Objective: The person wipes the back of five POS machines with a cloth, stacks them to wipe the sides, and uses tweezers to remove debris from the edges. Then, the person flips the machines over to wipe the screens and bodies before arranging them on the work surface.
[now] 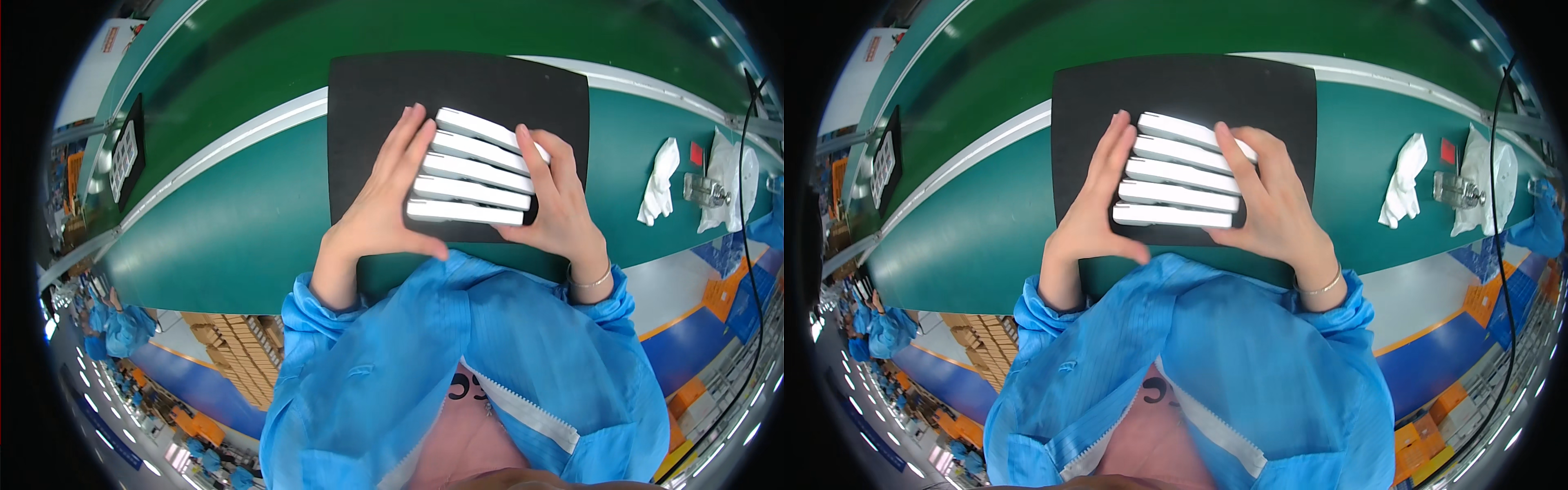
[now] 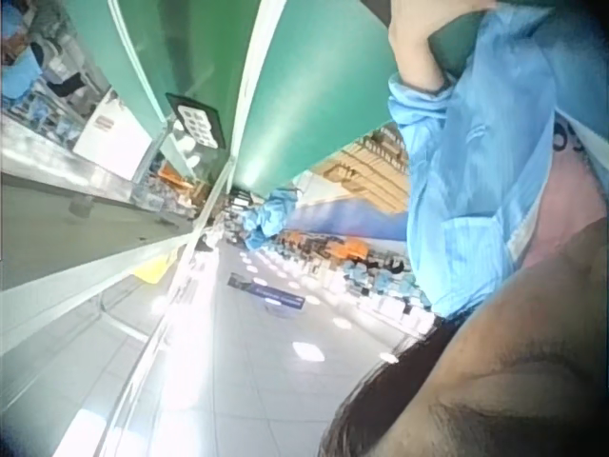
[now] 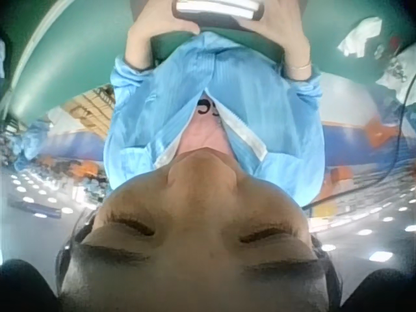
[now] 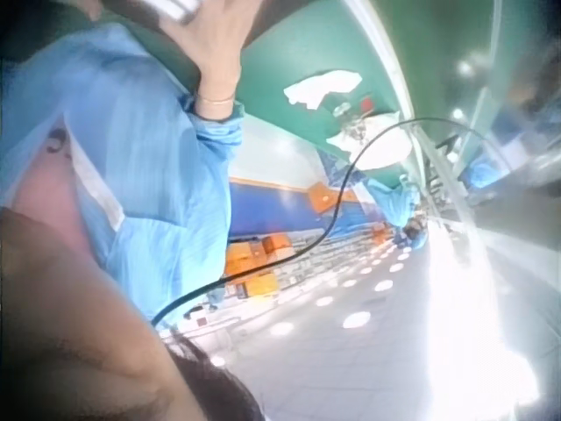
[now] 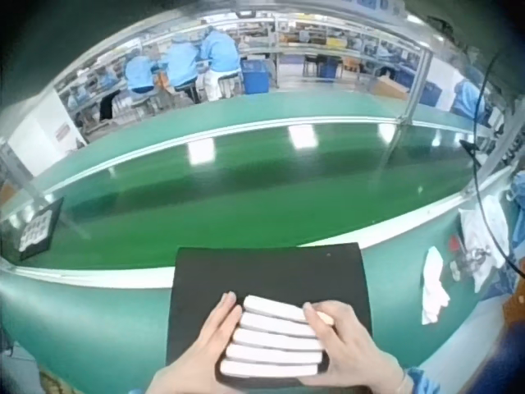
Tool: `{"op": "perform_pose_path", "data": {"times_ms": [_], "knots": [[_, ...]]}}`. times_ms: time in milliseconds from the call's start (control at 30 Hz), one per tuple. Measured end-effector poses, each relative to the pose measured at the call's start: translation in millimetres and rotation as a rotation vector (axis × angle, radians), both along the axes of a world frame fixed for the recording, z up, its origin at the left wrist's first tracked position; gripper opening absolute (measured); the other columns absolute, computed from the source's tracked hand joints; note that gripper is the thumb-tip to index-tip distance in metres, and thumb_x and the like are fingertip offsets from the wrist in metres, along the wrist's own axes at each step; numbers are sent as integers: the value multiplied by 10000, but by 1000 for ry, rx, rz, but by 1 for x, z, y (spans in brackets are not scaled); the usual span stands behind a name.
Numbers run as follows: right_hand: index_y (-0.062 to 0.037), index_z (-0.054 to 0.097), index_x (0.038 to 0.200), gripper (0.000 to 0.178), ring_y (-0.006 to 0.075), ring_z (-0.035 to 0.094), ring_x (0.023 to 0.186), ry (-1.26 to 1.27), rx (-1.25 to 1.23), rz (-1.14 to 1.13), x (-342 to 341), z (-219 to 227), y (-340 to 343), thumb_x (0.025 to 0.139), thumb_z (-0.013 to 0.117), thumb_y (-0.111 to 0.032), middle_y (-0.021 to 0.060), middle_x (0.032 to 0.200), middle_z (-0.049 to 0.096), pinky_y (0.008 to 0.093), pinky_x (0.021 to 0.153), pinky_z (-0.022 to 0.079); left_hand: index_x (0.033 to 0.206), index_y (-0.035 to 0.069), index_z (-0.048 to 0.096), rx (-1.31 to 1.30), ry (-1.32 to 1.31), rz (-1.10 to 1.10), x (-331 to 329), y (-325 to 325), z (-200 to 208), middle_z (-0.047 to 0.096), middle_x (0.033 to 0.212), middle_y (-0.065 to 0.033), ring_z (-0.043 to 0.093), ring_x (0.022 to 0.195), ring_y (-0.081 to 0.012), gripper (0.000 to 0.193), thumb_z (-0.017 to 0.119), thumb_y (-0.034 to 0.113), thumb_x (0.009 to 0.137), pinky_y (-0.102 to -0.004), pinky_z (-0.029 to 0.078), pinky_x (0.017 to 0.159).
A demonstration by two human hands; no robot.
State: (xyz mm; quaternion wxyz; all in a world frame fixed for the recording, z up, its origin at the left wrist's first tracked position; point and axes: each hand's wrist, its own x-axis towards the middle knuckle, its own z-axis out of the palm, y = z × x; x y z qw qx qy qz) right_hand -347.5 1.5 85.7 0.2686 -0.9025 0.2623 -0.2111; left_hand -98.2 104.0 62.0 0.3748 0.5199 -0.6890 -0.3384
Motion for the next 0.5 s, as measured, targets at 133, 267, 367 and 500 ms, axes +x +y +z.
{"op": "perform_pose_path", "data": {"times_ms": [133, 267, 367, 500], "knots": [[-61, 240, 1525, 1226, 434, 389, 1337, -212, 126, 62, -3, -24, -6, 528, 927, -256, 227, 1519, 294, 459, 1026, 451, 1549, 22, 131, 134, 516, 210, -15, -6, -2, 109, 1611, -199, 119, 1493, -342, 1146, 479, 808, 792, -456, 126, 1193], [-65, 194, 1535, 1222, 442, 389, 1338, -145, 112, -15, -9, -29, -4, 569, 910, -283, 247, 1501, 313, 472, 1049, 433, 1546, 15, 128, 182, 638, 238, -37, -25, -4, 140, 1613, -170, 178, 1481, -293, 993, 143, 773, 906, -397, 161, 1190], [-62, 201, 1531, 1158, 440, 410, 1321, -148, 118, -21, -12, -29, -5, 615, 878, -270, 266, 1465, 346, 461, 1042, 437, 1546, 14, 129, 220, 624, 271, -44, -31, 2, 140, 1614, -166, 200, 1476, -278, 1008, 150, 785, 897, -375, 172, 1189], [-61, 239, 1517, 1092, 422, 474, 1218, -299, 240, 20, -10, -31, -3, 596, 817, -158, 247, 1358, 418, 444, 985, 453, 1532, -5, 156, 142, 703, 268, -37, -29, 4, 181, 1597, -184, 211, 1470, -298, 1011, 186, 783, 899, -408, 184, 1194]]}}
